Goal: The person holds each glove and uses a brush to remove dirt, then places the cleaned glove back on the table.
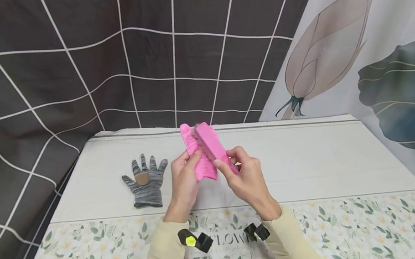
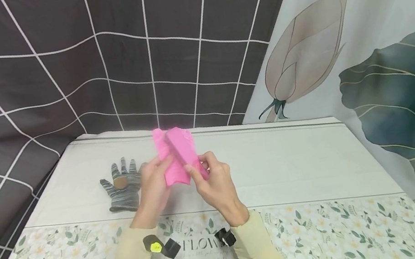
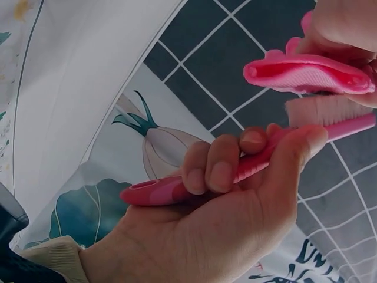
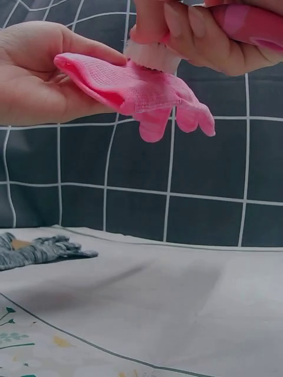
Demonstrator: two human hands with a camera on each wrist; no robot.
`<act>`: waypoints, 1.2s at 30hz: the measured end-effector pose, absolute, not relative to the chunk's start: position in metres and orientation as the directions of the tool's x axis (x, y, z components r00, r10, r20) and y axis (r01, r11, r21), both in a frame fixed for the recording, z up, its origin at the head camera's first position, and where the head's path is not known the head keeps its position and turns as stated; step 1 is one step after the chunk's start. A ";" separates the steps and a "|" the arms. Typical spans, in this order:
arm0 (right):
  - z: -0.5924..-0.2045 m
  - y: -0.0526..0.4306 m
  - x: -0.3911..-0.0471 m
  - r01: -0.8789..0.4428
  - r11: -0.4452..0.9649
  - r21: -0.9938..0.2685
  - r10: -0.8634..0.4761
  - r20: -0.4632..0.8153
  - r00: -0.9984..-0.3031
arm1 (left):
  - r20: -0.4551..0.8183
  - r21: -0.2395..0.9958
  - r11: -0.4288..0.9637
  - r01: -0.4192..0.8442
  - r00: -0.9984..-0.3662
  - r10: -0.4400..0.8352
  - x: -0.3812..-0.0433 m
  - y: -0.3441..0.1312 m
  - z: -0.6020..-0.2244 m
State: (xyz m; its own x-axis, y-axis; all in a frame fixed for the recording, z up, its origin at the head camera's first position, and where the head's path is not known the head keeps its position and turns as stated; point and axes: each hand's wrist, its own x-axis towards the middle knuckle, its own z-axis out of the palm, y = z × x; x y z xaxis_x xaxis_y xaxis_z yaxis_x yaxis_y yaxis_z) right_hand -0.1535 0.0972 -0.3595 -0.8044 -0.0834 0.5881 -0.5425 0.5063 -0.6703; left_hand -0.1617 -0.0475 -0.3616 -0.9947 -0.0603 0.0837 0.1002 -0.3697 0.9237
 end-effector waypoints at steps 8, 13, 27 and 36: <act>-0.362 0.099 -0.158 -0.526 0.562 -0.638 -0.052 0.608 -0.792 | 0.109 0.933 -0.337 0.125 -0.992 -0.064 -0.161 -0.048 -0.363; -0.366 0.102 -0.162 -0.506 0.599 -0.620 -0.034 0.612 -0.790 | 0.130 0.941 -0.304 0.146 -0.989 -0.072 -0.161 -0.048 -0.365; -0.357 0.110 -0.159 -0.468 0.523 -0.712 0.016 0.558 -0.830 | 0.193 0.943 -0.257 0.213 -0.976 -0.101 -0.159 -0.047 -0.365; -0.354 0.098 -0.152 -0.561 0.502 -0.658 -0.062 0.620 -0.782 | 0.197 0.910 -0.349 0.223 -0.975 -0.107 -0.160 -0.045 -0.364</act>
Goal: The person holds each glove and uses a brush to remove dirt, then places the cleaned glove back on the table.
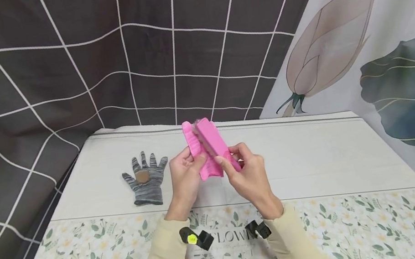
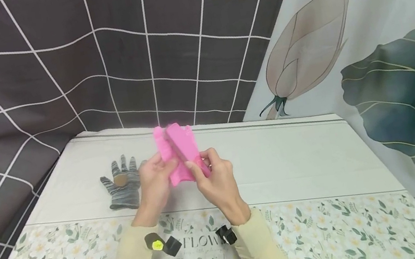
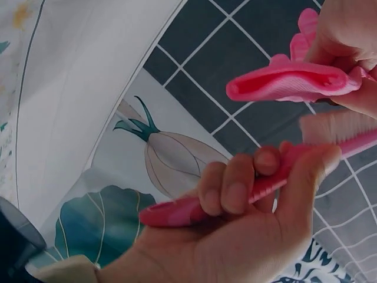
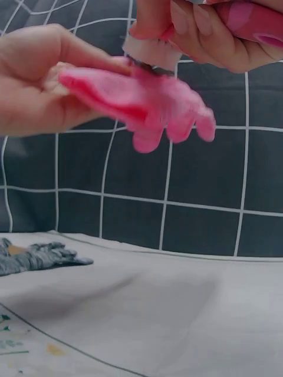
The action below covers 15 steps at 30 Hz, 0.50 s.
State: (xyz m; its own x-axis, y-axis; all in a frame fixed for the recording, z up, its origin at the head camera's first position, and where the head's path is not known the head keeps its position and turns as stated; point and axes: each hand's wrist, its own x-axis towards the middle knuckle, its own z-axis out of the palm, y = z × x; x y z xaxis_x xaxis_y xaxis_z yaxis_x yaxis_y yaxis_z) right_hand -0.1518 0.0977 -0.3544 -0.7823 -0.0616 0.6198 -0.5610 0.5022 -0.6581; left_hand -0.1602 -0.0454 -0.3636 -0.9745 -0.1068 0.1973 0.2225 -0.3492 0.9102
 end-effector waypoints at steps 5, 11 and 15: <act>-0.358 0.098 -0.155 -0.549 0.535 -0.642 -0.056 0.622 -0.781 | 0.131 0.872 -0.460 0.169 -0.985 -0.113 -0.163 -0.045 -0.363; -0.362 0.101 -0.159 -0.532 0.561 -0.635 -0.030 0.626 -0.779 | 0.092 0.832 -0.539 0.136 -0.990 -0.106 -0.163 -0.045 -0.363; -0.366 0.106 -0.164 -0.508 0.611 -0.607 -0.011 0.635 -0.772 | 0.090 0.823 -0.552 0.131 -0.991 -0.101 -0.164 -0.047 -0.364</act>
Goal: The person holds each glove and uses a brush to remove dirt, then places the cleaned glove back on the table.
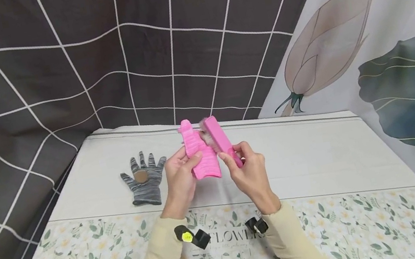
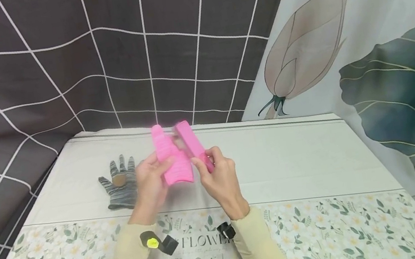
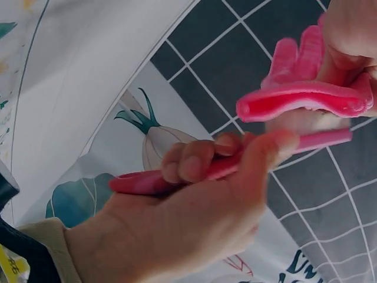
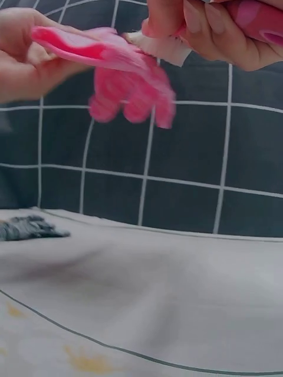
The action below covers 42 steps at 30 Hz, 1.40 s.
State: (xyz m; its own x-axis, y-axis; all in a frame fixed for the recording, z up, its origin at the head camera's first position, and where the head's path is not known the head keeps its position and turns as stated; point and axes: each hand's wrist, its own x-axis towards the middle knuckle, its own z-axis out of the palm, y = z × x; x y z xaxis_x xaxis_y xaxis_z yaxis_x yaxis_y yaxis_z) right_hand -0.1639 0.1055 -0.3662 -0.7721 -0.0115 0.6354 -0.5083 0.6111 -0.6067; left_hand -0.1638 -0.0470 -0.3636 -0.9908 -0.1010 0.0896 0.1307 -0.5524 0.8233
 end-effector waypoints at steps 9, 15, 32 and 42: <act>-0.360 0.116 -0.166 -0.436 0.548 -0.713 0.081 0.565 -0.821 | 0.134 0.860 -0.484 0.163 -0.986 -0.095 -0.162 -0.048 -0.360; -0.350 0.107 -0.156 -0.492 0.456 -0.742 0.045 0.571 -0.820 | 0.164 0.860 -0.477 0.183 -0.983 -0.082 -0.163 -0.046 -0.363; -0.370 0.105 -0.167 -0.547 0.646 -0.532 -0.006 0.714 -0.701 | 0.129 0.837 -0.527 0.148 -0.989 -0.074 -0.160 -0.044 -0.360; -0.361 0.112 -0.165 -0.506 0.580 -0.638 0.068 0.657 -0.751 | 0.191 0.852 -0.484 0.198 -0.980 -0.065 -0.161 -0.040 -0.364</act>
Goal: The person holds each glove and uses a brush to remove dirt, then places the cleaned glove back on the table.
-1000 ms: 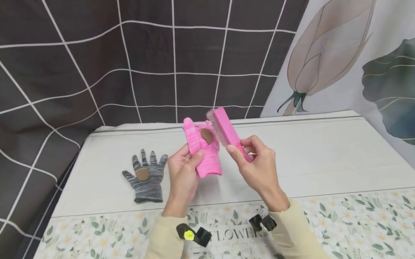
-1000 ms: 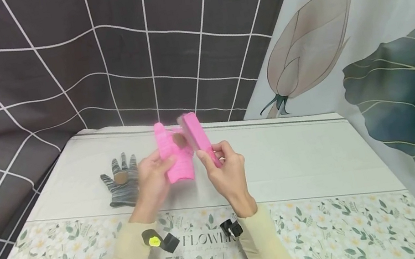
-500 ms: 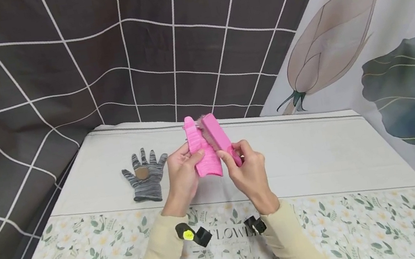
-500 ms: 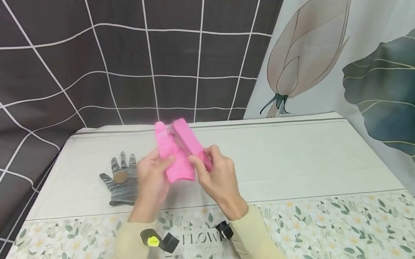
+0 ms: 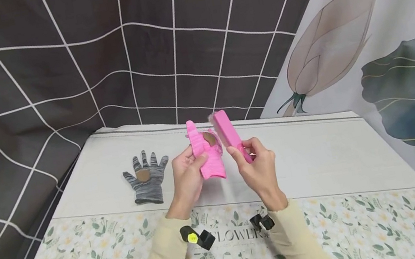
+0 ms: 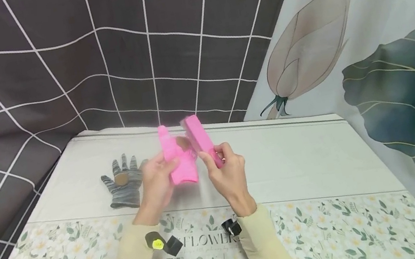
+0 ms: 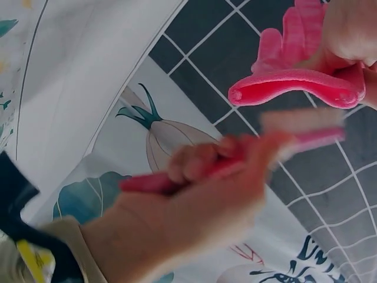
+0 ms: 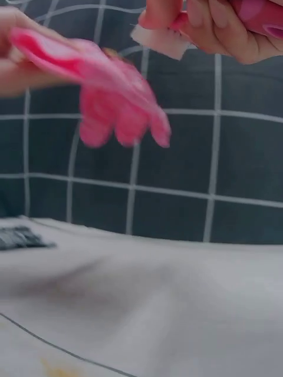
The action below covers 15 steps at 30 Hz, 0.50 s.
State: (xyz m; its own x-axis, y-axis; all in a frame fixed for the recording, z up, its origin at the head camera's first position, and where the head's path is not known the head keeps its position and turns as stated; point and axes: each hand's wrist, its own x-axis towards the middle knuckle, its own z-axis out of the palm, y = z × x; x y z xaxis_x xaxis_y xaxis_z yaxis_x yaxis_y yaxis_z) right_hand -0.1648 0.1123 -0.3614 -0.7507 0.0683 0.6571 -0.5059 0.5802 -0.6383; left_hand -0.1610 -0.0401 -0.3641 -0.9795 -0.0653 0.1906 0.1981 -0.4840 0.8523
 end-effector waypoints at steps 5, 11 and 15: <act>-0.356 0.098 -0.156 -0.596 0.547 -0.587 -0.041 0.693 -0.720 | 0.190 0.864 -0.458 0.207 -0.978 -0.084 -0.162 -0.040 -0.361; -0.362 0.092 -0.154 -0.580 0.619 -0.530 -0.057 0.706 -0.706 | 0.179 0.861 -0.467 0.202 -0.979 -0.093 -0.162 -0.040 -0.362; -0.366 0.094 -0.157 -0.567 0.633 -0.526 -0.036 0.712 -0.701 | 0.161 0.857 -0.480 0.187 -0.982 -0.095 -0.162 -0.040 -0.363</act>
